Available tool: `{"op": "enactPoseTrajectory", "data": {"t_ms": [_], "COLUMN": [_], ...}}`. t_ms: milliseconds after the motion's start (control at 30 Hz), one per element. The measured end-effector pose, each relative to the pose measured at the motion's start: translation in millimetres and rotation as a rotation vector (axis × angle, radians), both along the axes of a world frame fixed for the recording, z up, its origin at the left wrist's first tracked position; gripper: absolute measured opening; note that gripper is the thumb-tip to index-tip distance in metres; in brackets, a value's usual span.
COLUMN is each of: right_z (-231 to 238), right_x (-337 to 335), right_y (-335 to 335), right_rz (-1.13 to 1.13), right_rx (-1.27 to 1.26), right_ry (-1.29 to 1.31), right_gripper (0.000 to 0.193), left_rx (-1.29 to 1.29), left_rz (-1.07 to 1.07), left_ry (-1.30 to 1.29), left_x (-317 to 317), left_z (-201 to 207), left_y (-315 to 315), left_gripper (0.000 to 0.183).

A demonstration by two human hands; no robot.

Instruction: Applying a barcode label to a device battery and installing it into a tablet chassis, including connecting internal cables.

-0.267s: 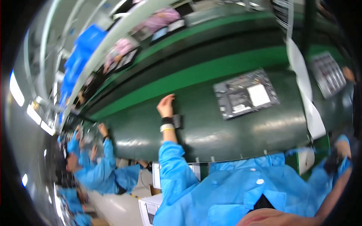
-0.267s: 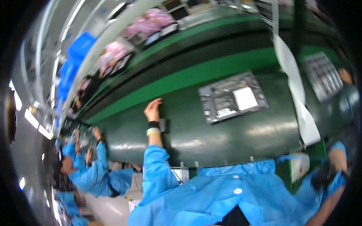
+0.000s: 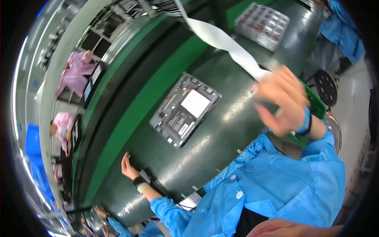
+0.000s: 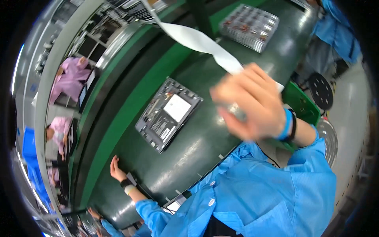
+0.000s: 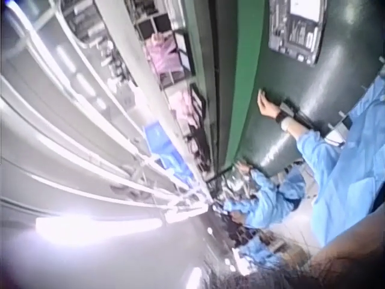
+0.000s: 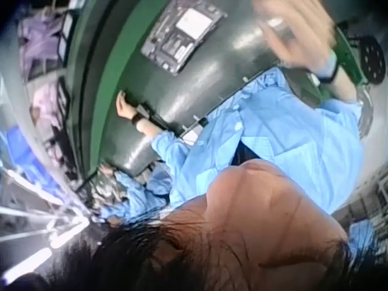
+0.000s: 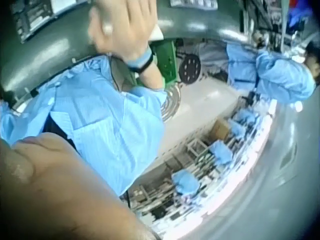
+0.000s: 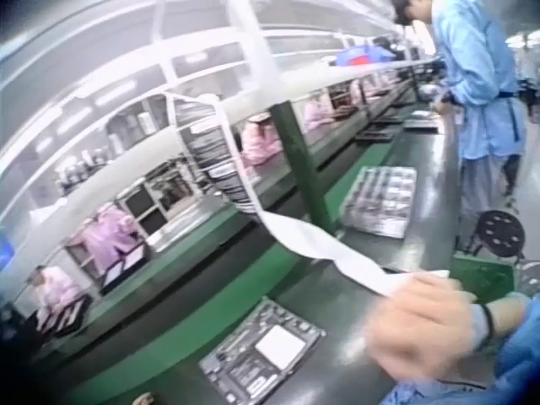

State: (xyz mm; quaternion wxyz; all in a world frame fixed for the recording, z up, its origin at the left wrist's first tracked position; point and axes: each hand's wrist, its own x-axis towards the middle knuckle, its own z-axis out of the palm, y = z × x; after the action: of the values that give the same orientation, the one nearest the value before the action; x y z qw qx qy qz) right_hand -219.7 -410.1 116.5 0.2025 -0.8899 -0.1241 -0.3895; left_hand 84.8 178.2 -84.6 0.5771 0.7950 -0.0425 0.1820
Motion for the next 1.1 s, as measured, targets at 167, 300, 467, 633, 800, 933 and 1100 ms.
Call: {"op": "enactPoseTrajectory", "data": {"t_ms": [167,300,467,633,800,933,1100], "right_z": [-153.0,-152.0,-160.5,-159.3,-174.0,-133.1,-58.1], "right_x": [-29.5,-45.2,-10.7,21.5,10.7,14.4,53.2], "right_y": [-76.4,-70.6,-105.0,-141.6,-198.3,-225.3,-85.2], "right_rz": [-0.633,-0.359,-0.458,-0.301,-0.501,-0.434,-0.079], "right_rx": [0.024,0.106,0.195,0.018,0.128,0.399,0.765], "right_ry": [0.420,0.460,0.463,0.425,0.324,0.192,0.296], "right_gripper": [0.077,0.048,0.020,0.030,0.016,0.024,0.043], "left_rx": [0.076,0.079,0.073,0.124,0.234,0.476,0.663], "left_rz": [-0.039,-0.016,-0.023,0.020,-0.162,-0.341,-0.730], "left_ry": [0.005,0.012,0.015,0.103,0.162,0.016,-0.288], "left_x": [1.2,-3.6,-3.1,-22.5,-40.2,-52.0,-51.6], "left_z": [-7.9,-8.9,-6.4,11.8,25.4,59.1,75.0], "left_y": [-19.4,-5.6,4.6,-38.6,-78.8,-133.0,-207.7], "left_gripper": [0.026,0.026,0.027,0.024,0.019,0.026,0.035]}}
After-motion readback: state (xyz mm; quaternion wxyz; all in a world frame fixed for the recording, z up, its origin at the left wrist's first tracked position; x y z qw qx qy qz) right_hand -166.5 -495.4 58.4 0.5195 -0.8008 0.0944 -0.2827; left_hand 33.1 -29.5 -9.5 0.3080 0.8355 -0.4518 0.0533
